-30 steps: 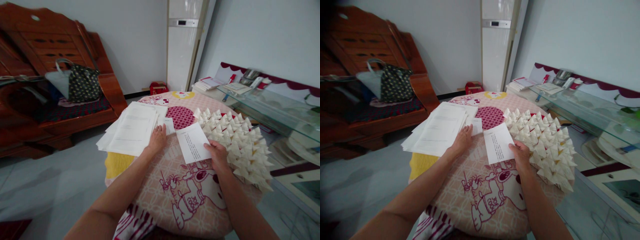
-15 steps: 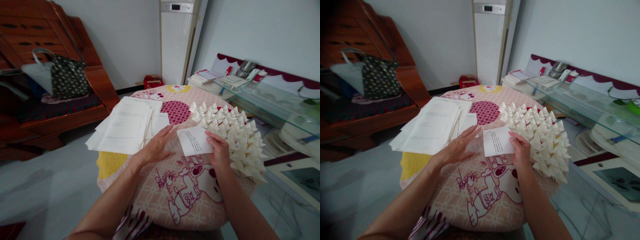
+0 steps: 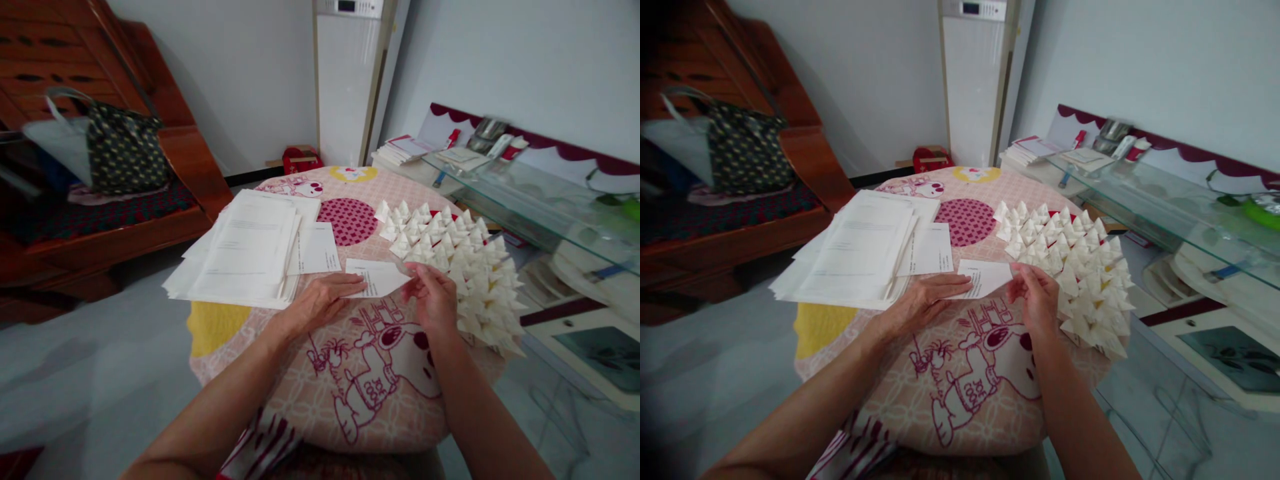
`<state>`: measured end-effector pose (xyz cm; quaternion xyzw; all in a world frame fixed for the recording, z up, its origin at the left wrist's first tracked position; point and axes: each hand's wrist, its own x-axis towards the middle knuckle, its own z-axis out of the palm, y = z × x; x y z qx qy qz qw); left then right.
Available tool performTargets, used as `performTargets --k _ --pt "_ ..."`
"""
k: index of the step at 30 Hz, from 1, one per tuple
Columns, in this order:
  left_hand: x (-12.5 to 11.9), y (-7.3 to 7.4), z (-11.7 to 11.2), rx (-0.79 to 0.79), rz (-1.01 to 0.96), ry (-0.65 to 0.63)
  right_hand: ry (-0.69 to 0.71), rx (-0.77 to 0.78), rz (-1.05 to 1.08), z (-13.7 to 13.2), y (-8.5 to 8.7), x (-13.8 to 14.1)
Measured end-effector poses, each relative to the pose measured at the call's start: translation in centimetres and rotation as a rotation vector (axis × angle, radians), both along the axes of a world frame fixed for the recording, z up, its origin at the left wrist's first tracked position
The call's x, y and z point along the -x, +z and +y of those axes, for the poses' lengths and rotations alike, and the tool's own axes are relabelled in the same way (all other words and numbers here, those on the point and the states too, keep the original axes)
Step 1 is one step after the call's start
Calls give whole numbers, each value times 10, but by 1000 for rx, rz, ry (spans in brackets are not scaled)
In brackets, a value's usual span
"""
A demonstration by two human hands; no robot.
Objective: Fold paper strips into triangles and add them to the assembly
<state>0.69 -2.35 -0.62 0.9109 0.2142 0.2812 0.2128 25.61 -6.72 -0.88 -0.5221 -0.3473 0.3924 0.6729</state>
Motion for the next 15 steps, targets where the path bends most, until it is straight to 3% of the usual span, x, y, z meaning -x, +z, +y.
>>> performTargets --k 3,8,15 --pt "1 2 0 24 -23 -32 -50 -5 -122 2 0 -8" --pt "-2 3 -1 63 -120 62 15 6 -330 0 -1 -12" --pt "-3 2 -1 22 -143 52 -36 -320 -644 -9 5 -10"
